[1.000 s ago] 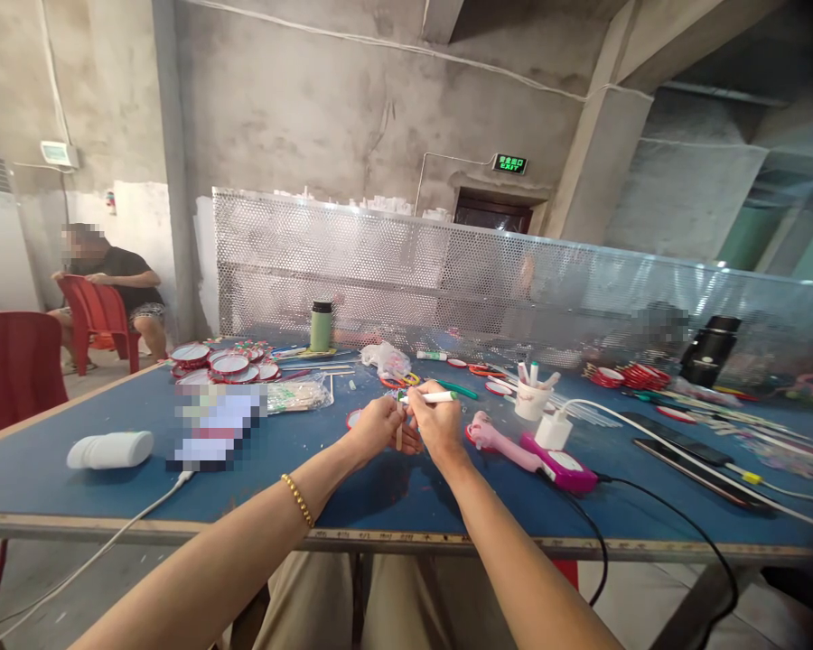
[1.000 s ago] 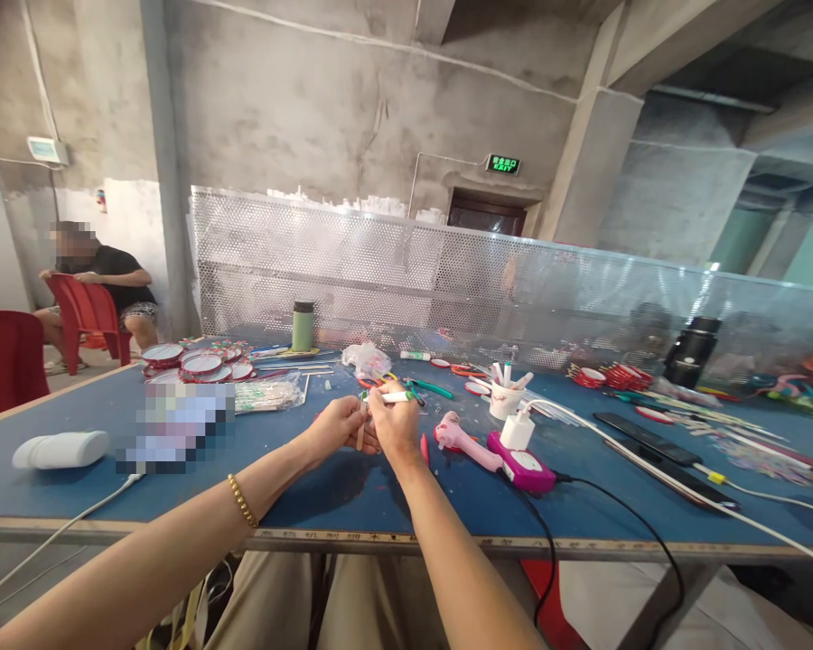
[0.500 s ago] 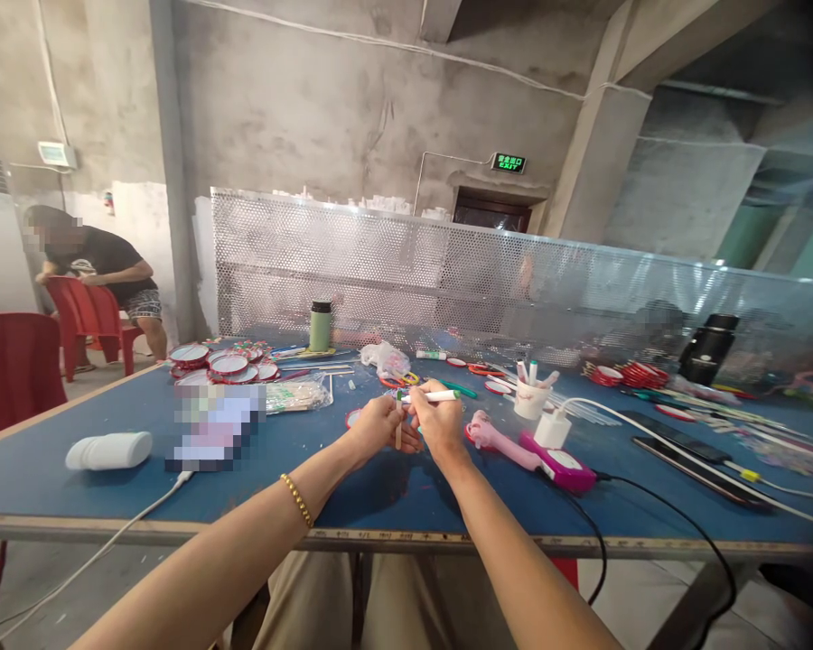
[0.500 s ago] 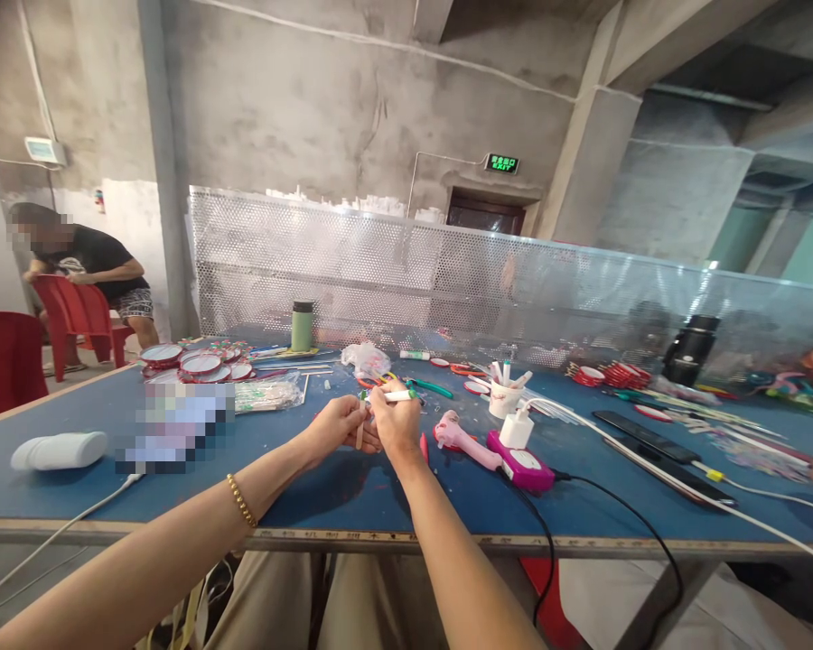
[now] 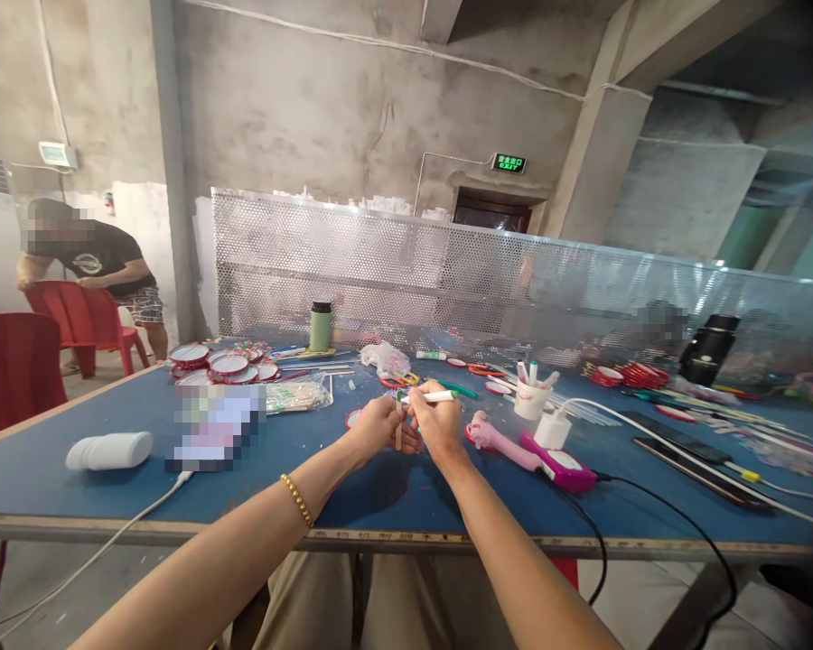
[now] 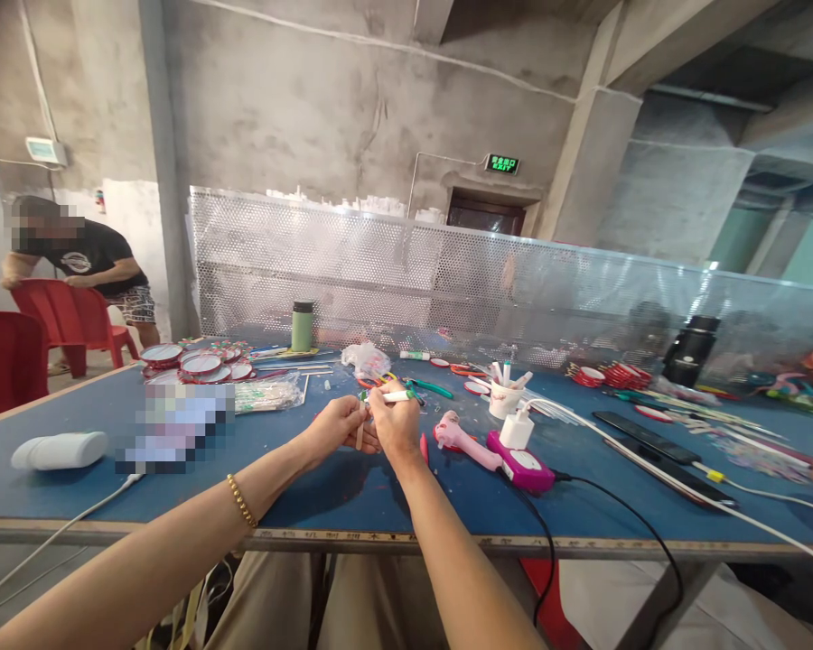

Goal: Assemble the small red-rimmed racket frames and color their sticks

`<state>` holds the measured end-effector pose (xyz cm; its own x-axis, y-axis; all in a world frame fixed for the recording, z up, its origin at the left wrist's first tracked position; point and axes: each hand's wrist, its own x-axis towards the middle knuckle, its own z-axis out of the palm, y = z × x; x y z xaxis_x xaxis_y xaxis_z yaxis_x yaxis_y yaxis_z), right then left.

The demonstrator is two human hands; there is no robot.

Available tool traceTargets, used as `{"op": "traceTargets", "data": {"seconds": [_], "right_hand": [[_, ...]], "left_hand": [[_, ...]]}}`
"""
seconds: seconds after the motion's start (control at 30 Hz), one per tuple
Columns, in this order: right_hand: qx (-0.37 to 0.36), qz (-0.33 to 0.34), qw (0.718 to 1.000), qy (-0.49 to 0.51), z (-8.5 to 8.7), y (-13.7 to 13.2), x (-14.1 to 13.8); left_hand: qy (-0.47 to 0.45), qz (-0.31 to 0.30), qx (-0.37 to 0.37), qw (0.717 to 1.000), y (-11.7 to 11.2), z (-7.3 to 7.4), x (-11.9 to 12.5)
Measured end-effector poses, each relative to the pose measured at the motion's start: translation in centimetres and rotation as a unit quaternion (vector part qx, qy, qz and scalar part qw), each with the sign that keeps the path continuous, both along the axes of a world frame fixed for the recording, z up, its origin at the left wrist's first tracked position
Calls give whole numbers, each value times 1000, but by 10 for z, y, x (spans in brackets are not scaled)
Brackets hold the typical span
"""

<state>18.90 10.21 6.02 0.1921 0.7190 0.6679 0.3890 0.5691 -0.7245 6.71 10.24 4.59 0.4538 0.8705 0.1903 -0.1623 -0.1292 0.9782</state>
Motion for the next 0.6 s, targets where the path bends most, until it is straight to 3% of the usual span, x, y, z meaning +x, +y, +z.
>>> {"op": "traceTargets", "data": {"seconds": [0.6], "right_hand": [[8, -11, 1000, -18, -1, 0, -1]], "left_hand": [[-7, 8, -2, 1000, 6, -5, 2]]}}
